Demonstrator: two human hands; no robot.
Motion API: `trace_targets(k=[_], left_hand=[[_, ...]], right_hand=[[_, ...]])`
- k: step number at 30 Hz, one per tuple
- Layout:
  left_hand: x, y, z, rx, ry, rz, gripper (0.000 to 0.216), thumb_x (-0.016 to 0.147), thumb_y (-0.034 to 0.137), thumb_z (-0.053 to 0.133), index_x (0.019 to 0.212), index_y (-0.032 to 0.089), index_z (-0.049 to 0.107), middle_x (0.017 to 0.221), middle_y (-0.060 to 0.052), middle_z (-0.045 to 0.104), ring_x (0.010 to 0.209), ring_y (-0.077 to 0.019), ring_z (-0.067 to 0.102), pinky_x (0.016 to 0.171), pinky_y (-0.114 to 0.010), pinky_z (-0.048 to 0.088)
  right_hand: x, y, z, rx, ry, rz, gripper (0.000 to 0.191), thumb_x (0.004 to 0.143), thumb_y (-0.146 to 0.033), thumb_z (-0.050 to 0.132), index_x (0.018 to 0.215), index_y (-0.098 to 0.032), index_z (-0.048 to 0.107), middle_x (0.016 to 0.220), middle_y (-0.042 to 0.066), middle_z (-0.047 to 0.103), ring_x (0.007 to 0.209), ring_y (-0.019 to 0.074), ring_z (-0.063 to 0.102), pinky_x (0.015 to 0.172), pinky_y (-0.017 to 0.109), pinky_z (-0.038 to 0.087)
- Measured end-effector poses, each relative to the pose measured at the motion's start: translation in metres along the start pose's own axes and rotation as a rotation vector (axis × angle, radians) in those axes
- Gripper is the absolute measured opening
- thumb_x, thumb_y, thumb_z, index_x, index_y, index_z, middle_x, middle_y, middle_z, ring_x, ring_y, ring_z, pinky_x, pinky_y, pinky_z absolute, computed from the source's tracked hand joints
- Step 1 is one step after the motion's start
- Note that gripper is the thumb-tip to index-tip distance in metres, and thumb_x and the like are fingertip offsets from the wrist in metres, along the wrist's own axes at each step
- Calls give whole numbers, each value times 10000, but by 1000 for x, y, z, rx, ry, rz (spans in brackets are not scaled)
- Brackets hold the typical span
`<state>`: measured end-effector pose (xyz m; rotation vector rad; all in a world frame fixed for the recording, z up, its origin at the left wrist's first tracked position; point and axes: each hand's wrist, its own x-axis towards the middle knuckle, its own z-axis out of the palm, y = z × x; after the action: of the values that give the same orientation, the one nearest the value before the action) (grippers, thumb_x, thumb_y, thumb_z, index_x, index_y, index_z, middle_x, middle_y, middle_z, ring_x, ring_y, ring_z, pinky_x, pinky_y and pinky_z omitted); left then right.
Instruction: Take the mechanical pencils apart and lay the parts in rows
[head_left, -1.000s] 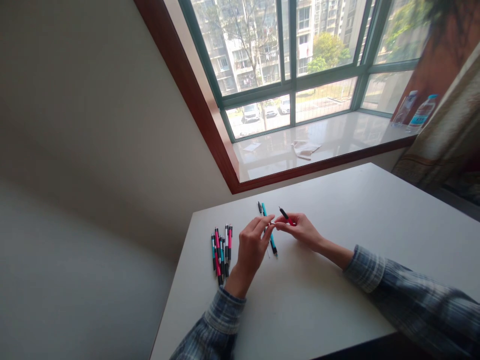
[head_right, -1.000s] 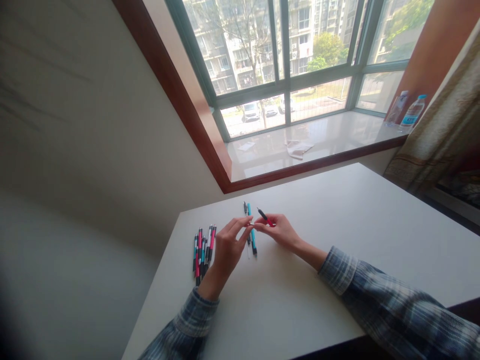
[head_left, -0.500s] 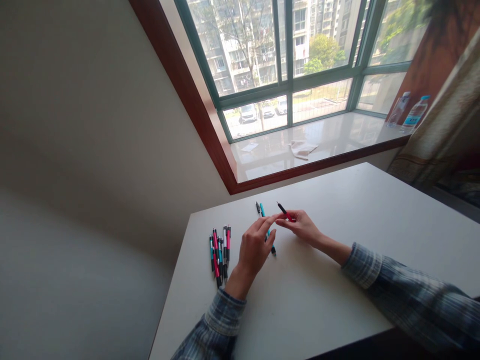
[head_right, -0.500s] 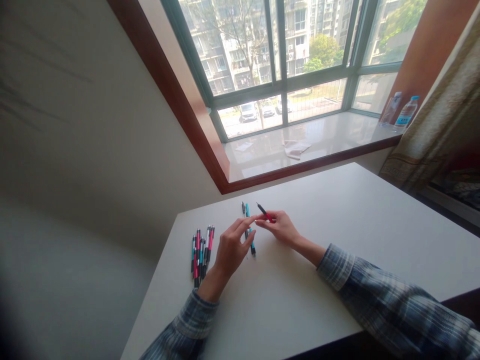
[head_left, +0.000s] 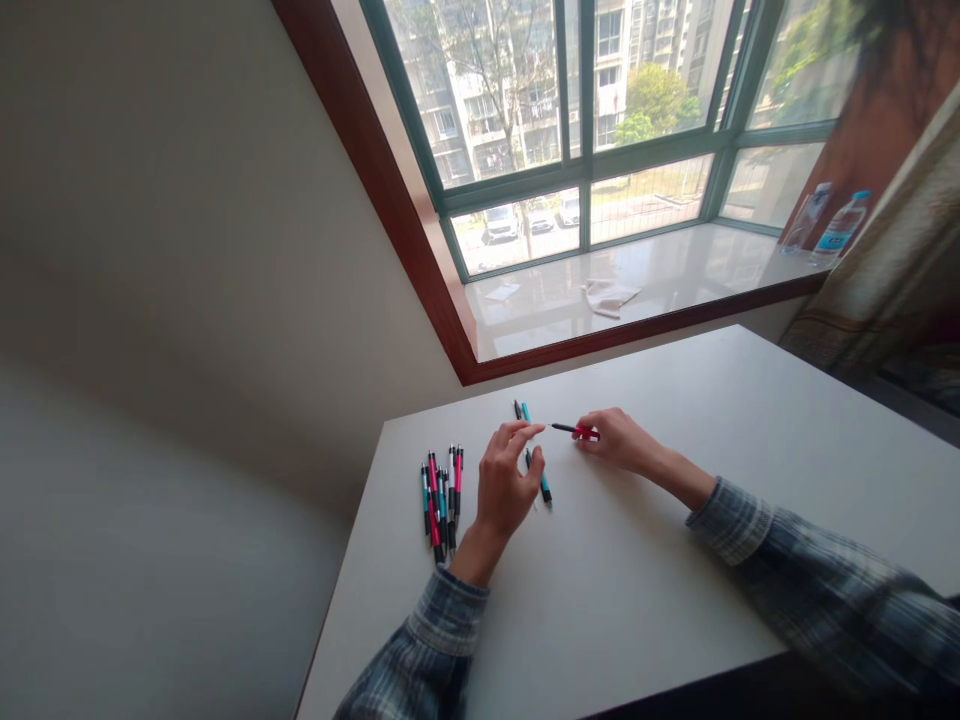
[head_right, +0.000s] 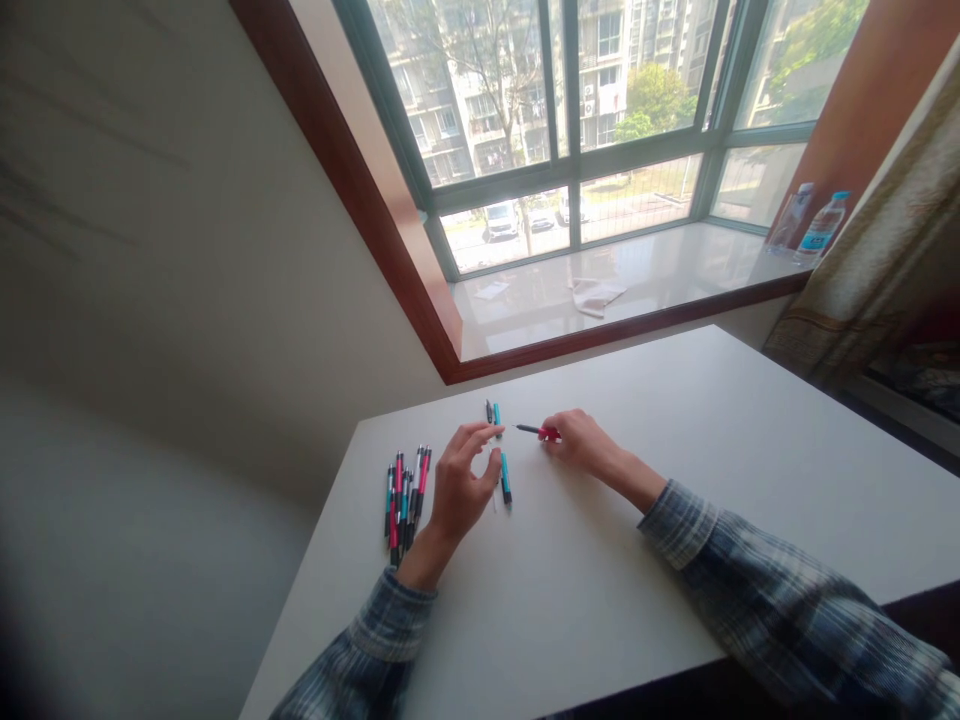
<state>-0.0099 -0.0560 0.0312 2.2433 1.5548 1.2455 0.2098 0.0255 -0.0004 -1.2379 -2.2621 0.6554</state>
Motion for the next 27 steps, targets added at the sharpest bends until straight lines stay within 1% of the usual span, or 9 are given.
trace_targets(k=[4, 7, 12, 16, 18, 21, 27], left_hand=[[0, -1, -1, 11, 12, 5, 284, 961, 167, 584, 1209, 255, 691, 1189, -75, 673, 1107, -250, 650, 930, -414, 576], [-1, -3, -1, -12, 10, 1, 280, 965, 169, 578, 1200, 261, 701, 1184, -76, 672, 1100, -249, 656, 915, -409, 580], [-2, -5, 0, -32, 5, -15, 282, 961, 163, 576, 1181, 265, 720, 1160, -69, 678, 1078, -245, 665, 897, -400, 580], [-2, -6, -2, -36, 10, -22, 272, 956, 158, 580, 1162, 261, 727, 1153, -68, 681, 1065, -245, 664, 898, -401, 574], [-2, -7, -2, -39, 15, -28, 270, 953, 152, 582, 1151, 260, 730, 1149, -66, 682, 1059, -243, 664, 900, -404, 572], [-2, -8, -3, -43, 21, -31, 268, 948, 146, 586, 1140, 259, 734, 1144, -64, 684, 1053, -241, 664, 898, -403, 573], [-4, -9, -1, -54, 2, -31, 278, 946, 130, 578, 1134, 265, 732, 1140, -66, 674, 1055, -233, 655, 891, -395, 573]], right_hand=[[3, -1, 3, 119, -46, 68, 149, 831, -266, 696, 884, -205, 822, 791, 19, 767, 701, 156, 634, 673, 245, 421], [11, -1, 4, 145, -57, 92, 161, 816, -299, 711, 875, -209, 831, 752, 11, 751, 666, 145, 612, 637, 239, 410], [42, 4, 6, 102, 29, 121, 196, 813, -294, 705, 940, -219, 835, 817, 30, 766, 714, 157, 630, 654, 240, 410], [76, 13, 9, 79, 115, 200, 200, 819, -311, 696, 918, -203, 833, 784, 47, 759, 706, 169, 633, 643, 250, 404], [89, 19, 11, 84, 137, 234, 200, 814, -305, 698, 918, -203, 835, 782, 47, 763, 710, 170, 639, 638, 246, 404], [100, 25, 15, 100, 142, 264, 199, 802, -308, 710, 914, -207, 840, 775, 41, 767, 711, 166, 646, 621, 237, 402], [108, 30, 23, 102, 168, 280, 233, 830, -367, 695, 931, -217, 842, 774, 44, 770, 719, 172, 652, 618, 243, 394]])
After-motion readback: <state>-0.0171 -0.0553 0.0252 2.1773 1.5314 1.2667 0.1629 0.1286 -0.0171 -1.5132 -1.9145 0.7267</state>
